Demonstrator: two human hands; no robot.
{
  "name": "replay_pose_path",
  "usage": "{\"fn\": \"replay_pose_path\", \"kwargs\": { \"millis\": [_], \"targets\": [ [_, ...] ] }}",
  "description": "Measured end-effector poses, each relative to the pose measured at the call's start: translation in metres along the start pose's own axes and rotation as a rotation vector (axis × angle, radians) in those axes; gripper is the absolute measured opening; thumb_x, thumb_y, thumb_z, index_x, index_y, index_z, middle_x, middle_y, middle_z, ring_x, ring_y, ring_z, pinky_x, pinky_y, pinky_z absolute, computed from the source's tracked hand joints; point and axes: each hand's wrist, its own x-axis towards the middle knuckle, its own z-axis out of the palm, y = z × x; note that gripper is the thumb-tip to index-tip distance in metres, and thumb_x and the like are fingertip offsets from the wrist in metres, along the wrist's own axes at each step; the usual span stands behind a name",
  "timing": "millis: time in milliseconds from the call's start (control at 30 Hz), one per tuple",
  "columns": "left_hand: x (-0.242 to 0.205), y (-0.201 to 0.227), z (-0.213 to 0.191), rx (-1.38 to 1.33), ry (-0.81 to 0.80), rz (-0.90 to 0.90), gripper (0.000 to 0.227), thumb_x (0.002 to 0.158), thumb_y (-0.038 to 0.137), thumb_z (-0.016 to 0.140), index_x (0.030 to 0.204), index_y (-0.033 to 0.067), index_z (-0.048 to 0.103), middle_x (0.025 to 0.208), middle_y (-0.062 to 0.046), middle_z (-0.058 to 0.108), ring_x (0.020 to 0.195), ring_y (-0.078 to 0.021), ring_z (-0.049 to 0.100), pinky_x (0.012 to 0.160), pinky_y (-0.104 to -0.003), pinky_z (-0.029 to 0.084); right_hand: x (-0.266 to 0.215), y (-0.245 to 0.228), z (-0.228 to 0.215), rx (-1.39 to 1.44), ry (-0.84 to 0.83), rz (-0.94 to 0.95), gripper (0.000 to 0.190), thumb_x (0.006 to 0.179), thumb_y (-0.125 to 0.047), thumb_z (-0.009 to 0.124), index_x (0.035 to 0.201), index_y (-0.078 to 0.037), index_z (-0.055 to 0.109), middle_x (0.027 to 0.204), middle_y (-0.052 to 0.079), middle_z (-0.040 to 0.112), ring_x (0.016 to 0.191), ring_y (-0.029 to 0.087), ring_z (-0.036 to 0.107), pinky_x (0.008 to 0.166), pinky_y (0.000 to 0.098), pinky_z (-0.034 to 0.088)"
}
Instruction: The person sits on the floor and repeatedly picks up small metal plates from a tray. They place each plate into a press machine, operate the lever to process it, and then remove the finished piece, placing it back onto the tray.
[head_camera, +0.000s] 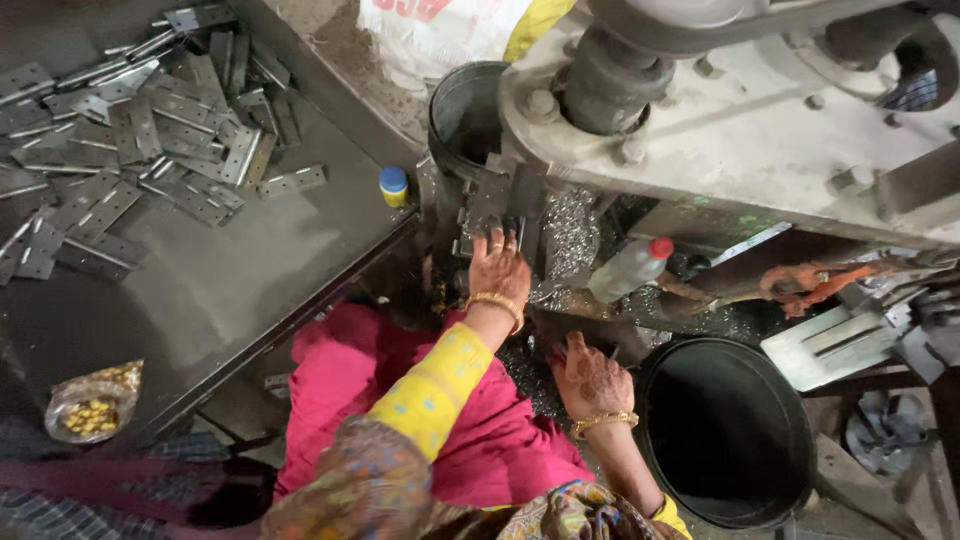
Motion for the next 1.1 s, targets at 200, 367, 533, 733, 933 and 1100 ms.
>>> {"fn": "replay_pose_path", "kwargs": {
  "millis": [200, 367, 533, 733, 933, 1100],
  "targets": [
    [0.012, 0.004, 0.015, 0.013, 0.007, 0.005, 0.042, 0.102, 0.023, 0.043, 0.129, 0.0082, 0.071, 0.155, -0.013, 0.049, 0.149, -0.0314, 0.035, 0.122, -0.058, 0.014, -0.008, 0.054, 0.161, 0.223, -0.103, 0.071, 0.047, 0.091, -0.041, 0.064, 0.127, -0.012, 0.058, 0.101, 0.018, 0.075, 0.092, 0.039, 0.072, 0.075, 0.0511, 0.058],
    [0.006, -0.012, 0.036, -0.121, 0.077, -0.021, 0.046, 0.1, 0.02, 0.039, 0.137, 0.0087, 0.063, 0.156, -0.006, 0.047, 0.149, -0.0286, 0.034, 0.123, -0.059, 0.013, 0.006, 0.068, 0.218, 0.415, -0.209, 0.046, 0.045, 0.089, -0.042, 0.071, 0.114, -0.005, 0.063, 0.102, 0.021, 0.075, 0.1, 0.041, 0.07, 0.081, 0.0514, 0.058],
    [0.023, -0.004, 0.029, -0.003, 0.028, -0.011, 0.044, 0.1, 0.019, 0.04, 0.136, 0.0091, 0.064, 0.158, -0.007, 0.046, 0.15, -0.0306, 0.033, 0.122, -0.06, 0.013, 0.002, 0.057, 0.121, 0.097, -0.097, 0.036, 0.052, 0.091, -0.041, 0.062, 0.131, -0.009, 0.055, 0.11, 0.021, 0.071, 0.093, 0.041, 0.071, 0.075, 0.053, 0.057],
    [0.011, 0.003, 0.029, -0.041, 0.179, -0.07, 0.046, 0.098, 0.021, 0.042, 0.135, 0.008, 0.065, 0.156, -0.007, 0.047, 0.145, -0.0318, 0.036, 0.117, -0.061, 0.016, -0.012, 0.047, 0.156, 0.634, -0.224, 0.184, 0.043, 0.088, -0.038, 0.065, 0.12, -0.01, 0.06, 0.097, 0.022, 0.076, 0.09, 0.044, 0.071, 0.074, 0.0548, 0.055],
    [0.023, -0.009, -0.001, -0.013, -0.079, -0.014, 0.042, 0.105, 0.02, 0.038, 0.137, 0.0113, 0.064, 0.163, -0.005, 0.039, 0.154, -0.0293, 0.027, 0.124, -0.064, 0.009, 0.002, 0.049, 0.127, 0.335, -0.184, 0.083, 0.041, 0.097, -0.047, 0.061, 0.115, -0.01, 0.061, 0.102, 0.022, 0.074, 0.098, 0.044, 0.069, 0.08, 0.054, 0.054],
    [0.039, 0.001, -0.004, 0.044, -0.15, -0.025, 0.047, 0.095, 0.022, 0.047, 0.138, 0.0119, 0.062, 0.165, -0.005, 0.031, 0.154, -0.0303, 0.022, 0.12, -0.061, 0.007, 0.007, 0.045, 0.129, 0.198, -0.151, 0.19, 0.049, 0.093, -0.051, 0.06, 0.126, -0.015, 0.057, 0.108, 0.022, 0.07, 0.102, 0.042, 0.068, 0.085, 0.0534, 0.054]
  ]
}}
